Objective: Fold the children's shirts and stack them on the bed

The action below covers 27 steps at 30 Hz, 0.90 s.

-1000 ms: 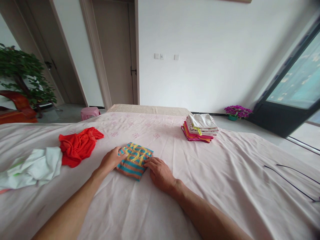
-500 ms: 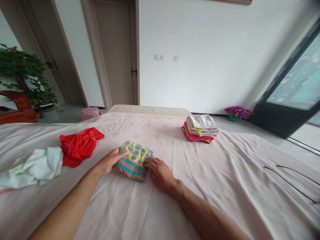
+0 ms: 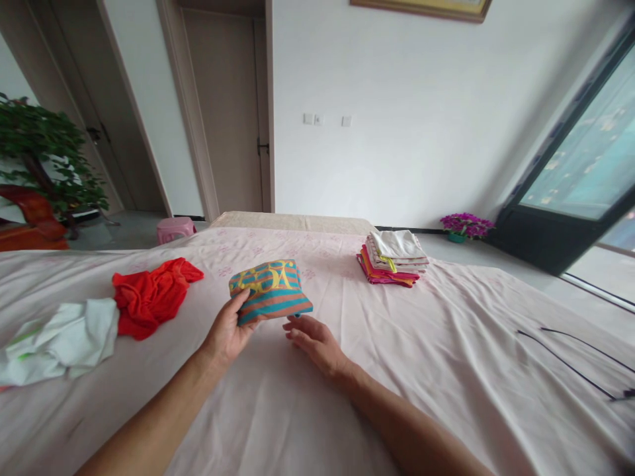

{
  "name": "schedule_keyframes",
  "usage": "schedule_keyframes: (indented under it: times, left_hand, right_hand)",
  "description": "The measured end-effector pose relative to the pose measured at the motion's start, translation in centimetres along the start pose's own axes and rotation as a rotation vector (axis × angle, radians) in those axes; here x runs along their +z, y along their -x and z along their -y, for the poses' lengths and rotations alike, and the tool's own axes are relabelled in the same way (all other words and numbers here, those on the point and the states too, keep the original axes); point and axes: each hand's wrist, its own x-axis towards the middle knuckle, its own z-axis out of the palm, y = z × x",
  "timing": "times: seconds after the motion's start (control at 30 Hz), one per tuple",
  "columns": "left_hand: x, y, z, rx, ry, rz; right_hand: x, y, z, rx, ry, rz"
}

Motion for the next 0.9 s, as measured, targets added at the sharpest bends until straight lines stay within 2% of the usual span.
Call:
schedule_keyframes:
  times: [0.07,0.13,0.23,0.37,0.53,0.63,0.7,0.8,0.9]
  left_hand:
    - [0.6,0.9,1.5,0.025,-0.004,0.068]
    - [0.8,1.5,2.9,0.040,-0.075,0.133]
    - [0.9,1.8,4.6,0.066,-0.168,0.223]
    - [1.1,1.9,5.9,0.073,-0.242,0.281]
    - [1.1,2.0,6.4,0.060,-0.431,0.315]
    - [0.3,1.3,6.1,0.080,-0.604,0.340]
    - [-0.9,0.1,5.9,0.146,-0.723,0.302]
    - [-3.1,-2.1,6.0,0.245,-0.846,0.247]
    - [-4.6,-3.8,6.3,0.274,-0.915,0.254]
  right_hand:
    - [0.5,0.3,1.0,0.016,-0.281,0.067]
    - [0.8,0.4,1.8,0.026,-0.472,0.063]
    - [1.0,0.2,1.9,0.086,-0.664,-0.089]
    - [0.8,-0.7,0.7,0.148,-0.815,-0.309]
    - [-0.5,-1.7,0.7,0.192,-0.806,-0.547]
    - [-2.7,-2.6,1.8,0.217,-0.809,-0.660]
    - [-4.9,-3.6,2.7,0.188,-0.850,-0.730]
    - [-9.1,-5.6,4.4,0.078,-0.883,-0.798]
    - [-14.3,-8.2,7.1,-0.081,-0.859,-0.871]
